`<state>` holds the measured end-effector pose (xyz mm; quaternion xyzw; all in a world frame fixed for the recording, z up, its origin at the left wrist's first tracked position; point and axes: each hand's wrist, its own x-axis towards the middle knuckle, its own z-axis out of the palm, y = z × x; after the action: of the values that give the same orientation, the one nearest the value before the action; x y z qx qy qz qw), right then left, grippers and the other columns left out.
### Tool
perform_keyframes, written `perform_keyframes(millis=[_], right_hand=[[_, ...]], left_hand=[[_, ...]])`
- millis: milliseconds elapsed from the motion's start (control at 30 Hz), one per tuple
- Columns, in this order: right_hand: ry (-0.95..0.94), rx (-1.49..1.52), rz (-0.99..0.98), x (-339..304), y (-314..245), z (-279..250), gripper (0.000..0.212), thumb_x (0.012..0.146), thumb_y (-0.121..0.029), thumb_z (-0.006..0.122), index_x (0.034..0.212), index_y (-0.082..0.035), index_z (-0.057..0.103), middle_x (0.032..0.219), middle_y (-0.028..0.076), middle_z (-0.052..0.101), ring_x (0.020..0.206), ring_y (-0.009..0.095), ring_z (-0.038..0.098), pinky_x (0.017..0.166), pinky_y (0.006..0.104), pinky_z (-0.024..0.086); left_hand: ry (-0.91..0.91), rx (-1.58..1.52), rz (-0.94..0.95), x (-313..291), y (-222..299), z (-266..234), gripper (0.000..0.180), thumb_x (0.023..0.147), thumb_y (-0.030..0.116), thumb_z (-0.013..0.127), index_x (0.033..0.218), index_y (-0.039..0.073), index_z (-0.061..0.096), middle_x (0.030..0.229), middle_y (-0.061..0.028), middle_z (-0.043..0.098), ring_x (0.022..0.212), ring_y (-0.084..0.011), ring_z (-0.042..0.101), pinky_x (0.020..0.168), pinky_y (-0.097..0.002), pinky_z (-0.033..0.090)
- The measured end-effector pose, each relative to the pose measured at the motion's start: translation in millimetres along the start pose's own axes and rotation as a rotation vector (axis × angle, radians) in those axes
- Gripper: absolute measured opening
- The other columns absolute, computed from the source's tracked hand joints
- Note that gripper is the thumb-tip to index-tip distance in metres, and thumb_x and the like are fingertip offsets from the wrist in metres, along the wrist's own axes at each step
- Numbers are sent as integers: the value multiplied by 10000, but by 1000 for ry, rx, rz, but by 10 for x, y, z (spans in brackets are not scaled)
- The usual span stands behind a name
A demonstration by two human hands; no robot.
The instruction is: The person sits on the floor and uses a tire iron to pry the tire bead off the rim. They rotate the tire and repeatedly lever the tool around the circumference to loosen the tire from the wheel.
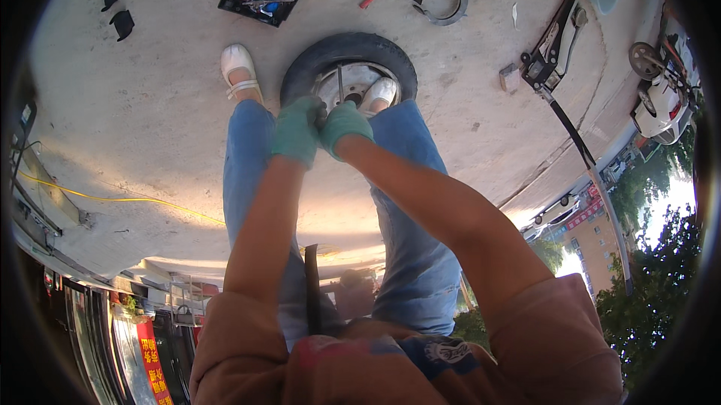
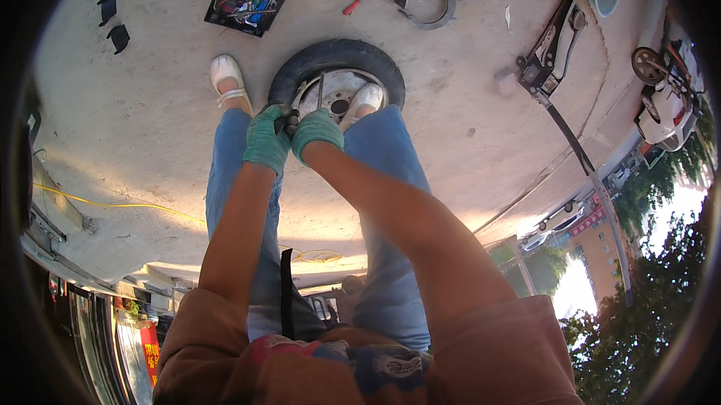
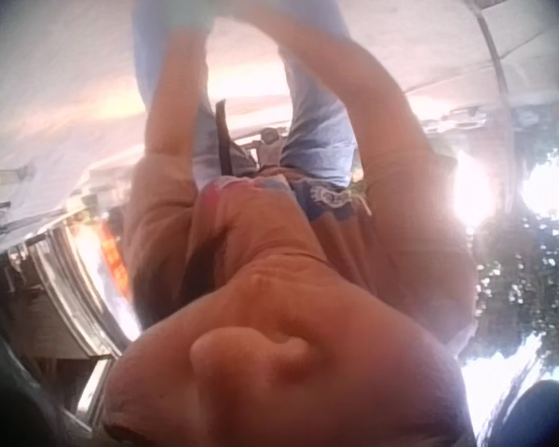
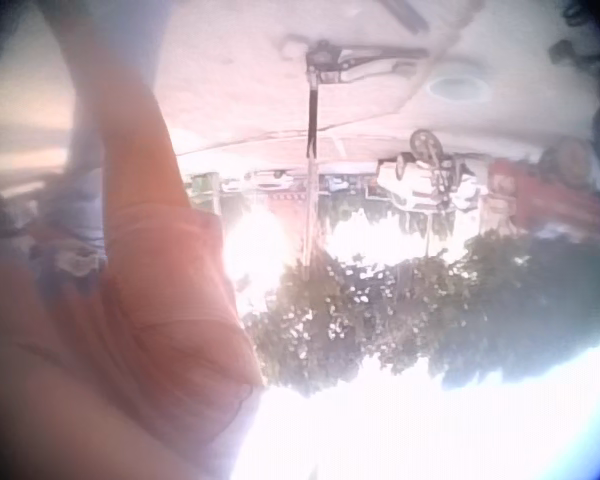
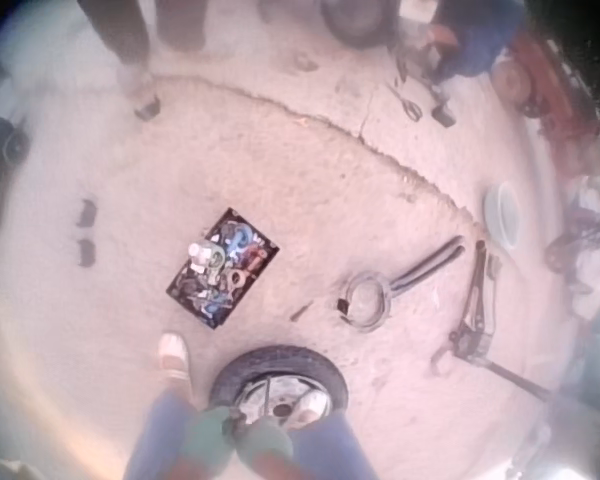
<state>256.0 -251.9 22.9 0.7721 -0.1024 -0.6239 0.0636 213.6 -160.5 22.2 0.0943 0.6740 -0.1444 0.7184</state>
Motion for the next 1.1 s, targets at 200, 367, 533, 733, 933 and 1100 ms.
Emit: perform_keyframes(millis=[200,367,533,733,933,1100], right_hand=[[-189,-843,-687,589,267,-742,248,856,-223,663,1032,-94,780,1096,142,733,1023,316,702,896,397,546],[-252,-845,-563,562,313,-1458,311,834,-228,654,1047,-28,759,1078,223,705,1009,356,696,862,418,547],[-114,-701,-438,530,385,-1465,312,787,-169,672,1041,-6,753,1002,241,713,962,382,702,824,444,551],[-304,-849,-599,1064,27,-2082,240,808,-132,687,1007,-16,756,870,125,723,715,249,694,630,385,557],[-56,-638,-447,1149,-335,-2655,303,804,-203,761,1089,-101,775,922,78,753,665,193,690,601,324,572],[-29,-459,-533,1470,852,-2582,296,802,-223,758,1083,-131,775,1003,93,757,915,234,708,841,361,550]], left_hand=[[-17,36,71,21,-330,-226,64,895,-13,610,924,41,626,814,-100,656,681,-209,643,602,-315,529],[-100,82,93,-22,-373,-448,106,894,-7,621,942,86,635,825,-78,669,659,-186,642,595,-331,536],[-80,-25,88,28,-331,-459,94,878,14,639,953,70,633,828,-105,676,666,-204,640,583,-348,528],[18,-282,-89,168,244,-356,110,882,138,634,964,65,631,811,-125,643,648,-255,613,549,-357,494],[-13,-505,36,432,611,-378,380,929,474,598,1013,105,637,807,-83,630,628,-237,604,541,-347,496],[-63,476,283,196,383,4,339,922,429,706,1099,147,646,796,-17,638,646,-159,626,531,-317,523]])
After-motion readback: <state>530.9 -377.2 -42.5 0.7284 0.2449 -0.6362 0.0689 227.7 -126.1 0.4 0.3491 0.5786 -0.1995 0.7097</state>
